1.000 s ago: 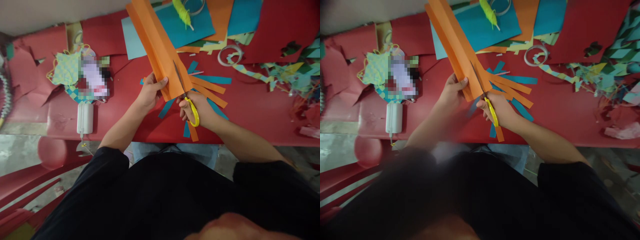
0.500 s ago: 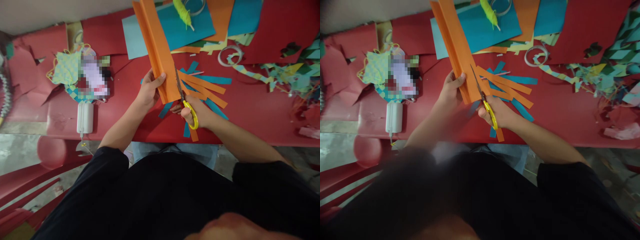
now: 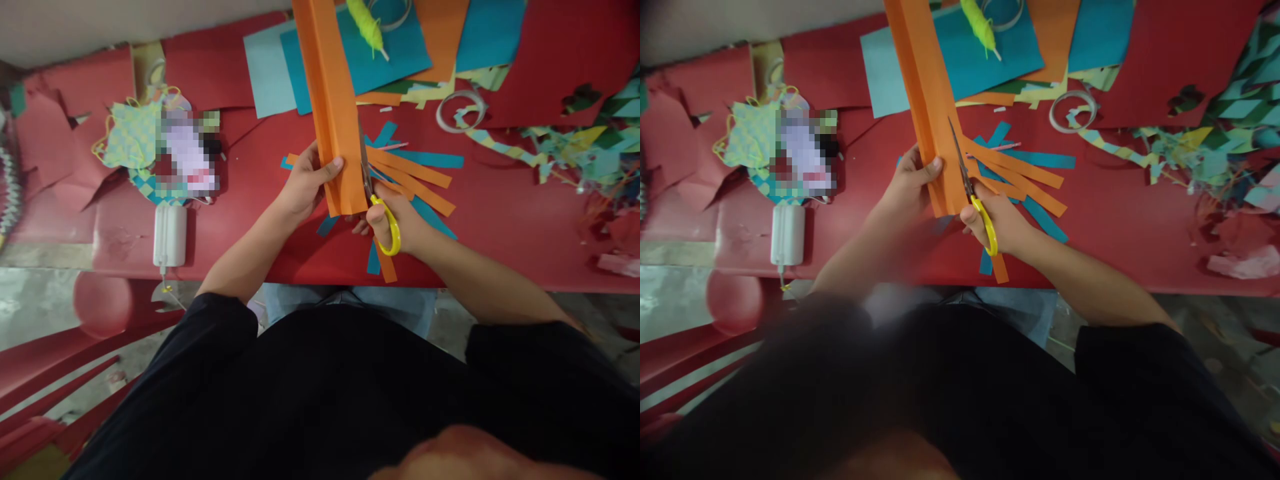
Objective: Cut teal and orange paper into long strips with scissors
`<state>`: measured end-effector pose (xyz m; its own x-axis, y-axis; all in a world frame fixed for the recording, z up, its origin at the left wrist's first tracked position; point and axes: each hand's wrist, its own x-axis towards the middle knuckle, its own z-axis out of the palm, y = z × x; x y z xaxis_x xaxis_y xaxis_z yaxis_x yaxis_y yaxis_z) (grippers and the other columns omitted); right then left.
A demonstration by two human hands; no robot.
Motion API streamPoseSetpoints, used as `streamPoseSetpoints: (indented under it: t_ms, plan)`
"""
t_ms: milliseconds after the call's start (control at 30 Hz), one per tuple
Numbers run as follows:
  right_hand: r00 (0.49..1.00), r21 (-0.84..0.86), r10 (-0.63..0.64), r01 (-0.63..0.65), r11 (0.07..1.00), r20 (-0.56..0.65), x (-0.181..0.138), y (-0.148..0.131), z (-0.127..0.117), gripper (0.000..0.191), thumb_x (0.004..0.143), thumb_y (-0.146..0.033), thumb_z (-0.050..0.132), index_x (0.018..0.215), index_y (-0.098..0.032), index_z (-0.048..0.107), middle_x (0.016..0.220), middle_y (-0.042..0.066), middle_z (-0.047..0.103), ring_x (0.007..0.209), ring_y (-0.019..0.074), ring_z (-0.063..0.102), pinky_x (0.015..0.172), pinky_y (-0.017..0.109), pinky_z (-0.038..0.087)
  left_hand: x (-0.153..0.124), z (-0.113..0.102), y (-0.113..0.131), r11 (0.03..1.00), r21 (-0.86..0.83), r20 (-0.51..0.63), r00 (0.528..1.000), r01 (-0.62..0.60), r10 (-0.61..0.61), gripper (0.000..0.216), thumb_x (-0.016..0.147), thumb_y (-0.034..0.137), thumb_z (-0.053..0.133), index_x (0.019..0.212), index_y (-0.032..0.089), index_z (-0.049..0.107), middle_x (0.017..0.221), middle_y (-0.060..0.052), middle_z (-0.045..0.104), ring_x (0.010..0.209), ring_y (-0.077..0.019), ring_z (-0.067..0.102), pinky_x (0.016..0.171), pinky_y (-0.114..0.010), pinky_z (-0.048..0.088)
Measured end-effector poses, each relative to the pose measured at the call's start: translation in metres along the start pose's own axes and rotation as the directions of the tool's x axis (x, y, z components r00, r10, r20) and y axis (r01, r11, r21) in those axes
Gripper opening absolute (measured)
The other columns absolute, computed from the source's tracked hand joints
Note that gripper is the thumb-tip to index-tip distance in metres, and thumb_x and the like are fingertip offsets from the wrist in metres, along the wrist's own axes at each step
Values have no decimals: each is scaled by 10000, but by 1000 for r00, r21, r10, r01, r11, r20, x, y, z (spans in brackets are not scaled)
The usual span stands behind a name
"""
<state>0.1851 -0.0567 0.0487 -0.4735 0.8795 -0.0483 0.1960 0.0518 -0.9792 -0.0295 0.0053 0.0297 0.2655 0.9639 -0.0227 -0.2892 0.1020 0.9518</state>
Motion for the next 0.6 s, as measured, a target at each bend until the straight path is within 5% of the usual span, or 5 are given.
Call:
streamPoseSetpoints:
  t_ms: [333,600]
  plan:
    - [996,7,68,-67,998,-62,1,-10,1,784,920,-954,598,1173,-213,651,777,43,684,612,207,707,482,315,580,2,1,-4,1000,4,-12,1000,-19,19,710,806,735,912,1265,244,683,1252,-92,790,1325,-354,762,1153,-550,661]
    - [984,39,171,-169,985,-55,3,-1,8,989,935,-939,598,1492,-121,572,742,37,688,598,193,709,518,287,619,3,1,-4,1000,15,12,1000,-3,3,712,797,757,897,1218,227,677,1221,-138,772,1397,-412,706,1179,-637,621]
